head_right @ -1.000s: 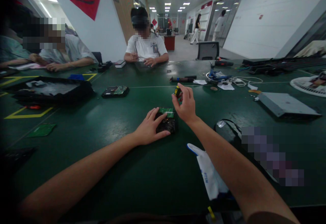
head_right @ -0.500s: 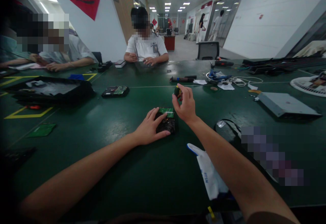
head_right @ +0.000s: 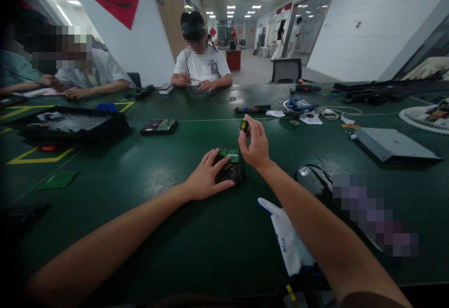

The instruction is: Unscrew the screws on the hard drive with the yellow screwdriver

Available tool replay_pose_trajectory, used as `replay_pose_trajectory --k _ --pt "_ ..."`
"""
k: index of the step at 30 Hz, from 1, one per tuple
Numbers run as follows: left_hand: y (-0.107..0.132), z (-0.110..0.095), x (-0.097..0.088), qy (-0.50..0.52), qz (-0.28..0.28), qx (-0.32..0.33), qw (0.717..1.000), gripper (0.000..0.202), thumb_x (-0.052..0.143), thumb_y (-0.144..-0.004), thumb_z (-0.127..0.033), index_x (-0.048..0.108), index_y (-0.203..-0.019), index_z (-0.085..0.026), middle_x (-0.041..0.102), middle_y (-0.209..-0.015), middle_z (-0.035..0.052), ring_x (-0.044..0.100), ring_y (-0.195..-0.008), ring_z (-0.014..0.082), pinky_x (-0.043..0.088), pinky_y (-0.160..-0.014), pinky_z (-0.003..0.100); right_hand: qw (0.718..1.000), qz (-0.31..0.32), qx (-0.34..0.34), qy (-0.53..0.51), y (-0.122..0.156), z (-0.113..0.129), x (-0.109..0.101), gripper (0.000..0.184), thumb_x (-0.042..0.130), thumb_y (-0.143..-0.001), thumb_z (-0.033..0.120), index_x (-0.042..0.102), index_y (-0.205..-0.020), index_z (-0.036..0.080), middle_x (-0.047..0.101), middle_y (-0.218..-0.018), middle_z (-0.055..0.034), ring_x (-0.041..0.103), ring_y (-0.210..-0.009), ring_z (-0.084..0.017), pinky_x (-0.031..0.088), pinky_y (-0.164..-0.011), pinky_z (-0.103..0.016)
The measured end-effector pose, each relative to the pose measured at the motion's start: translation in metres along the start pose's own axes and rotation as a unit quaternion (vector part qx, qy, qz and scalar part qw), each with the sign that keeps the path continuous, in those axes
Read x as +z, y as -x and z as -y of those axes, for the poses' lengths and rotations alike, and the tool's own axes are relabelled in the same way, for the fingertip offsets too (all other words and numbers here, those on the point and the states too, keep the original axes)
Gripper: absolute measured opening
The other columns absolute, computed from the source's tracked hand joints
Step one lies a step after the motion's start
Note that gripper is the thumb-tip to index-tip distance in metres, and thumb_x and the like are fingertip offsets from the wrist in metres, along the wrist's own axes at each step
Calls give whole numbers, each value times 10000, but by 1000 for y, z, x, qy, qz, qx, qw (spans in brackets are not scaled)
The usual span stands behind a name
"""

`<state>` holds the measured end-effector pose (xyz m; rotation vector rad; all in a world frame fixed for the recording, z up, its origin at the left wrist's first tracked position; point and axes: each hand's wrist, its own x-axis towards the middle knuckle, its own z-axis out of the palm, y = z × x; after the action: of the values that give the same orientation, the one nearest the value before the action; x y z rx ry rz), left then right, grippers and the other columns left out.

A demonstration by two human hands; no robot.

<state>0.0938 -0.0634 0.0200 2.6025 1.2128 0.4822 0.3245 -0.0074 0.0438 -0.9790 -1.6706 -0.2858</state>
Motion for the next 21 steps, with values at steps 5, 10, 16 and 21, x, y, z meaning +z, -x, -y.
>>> replay_pose_trajectory --k 5,10,16,21 --pt "0 1 1 -3 -2 3 1000 958 506 -865 -867 397 -1610 -274 134 -1746 126 95 -1597 438 237 -1261 619 1000 -16 5 4 2 -3 2 554 582 -990 297 419 -1517 256 608 -1293 -137 674 -810 -210 631 -770 -432" --pt "0 1 1 -6 -2 5 1000 972 501 -866 -869 395 -1613 -255 122 -1745 140 91 -1598 439 221 -1269 608 1000 -23 -10 4 1 -2 0 538 638 -962 300 470 -1472 258 605 -1208 -111 639 -828 -217 624 -721 -420" --pt "0 1 0 1 2 1 1000 957 501 -869 -866 389 -1613 -274 122 -1749 125 94 -1595 447 243 -1255 634 1000 -9 -13 -6 0 -2 0 530 532 -1000 243 430 -1521 251 601 -1287 -137 673 -921 -239 629 -792 -438" --pt "0 2 2 2 -2 7 1000 955 514 -870 -859 397 -1610 -266 124 -1747 136 100 -1592 455 249 -1253 635 1000 -24 -6 7 0 -2 1 557 597 -981 287 435 -1513 244 585 -1247 -132 624 -817 -213 623 -734 -427"
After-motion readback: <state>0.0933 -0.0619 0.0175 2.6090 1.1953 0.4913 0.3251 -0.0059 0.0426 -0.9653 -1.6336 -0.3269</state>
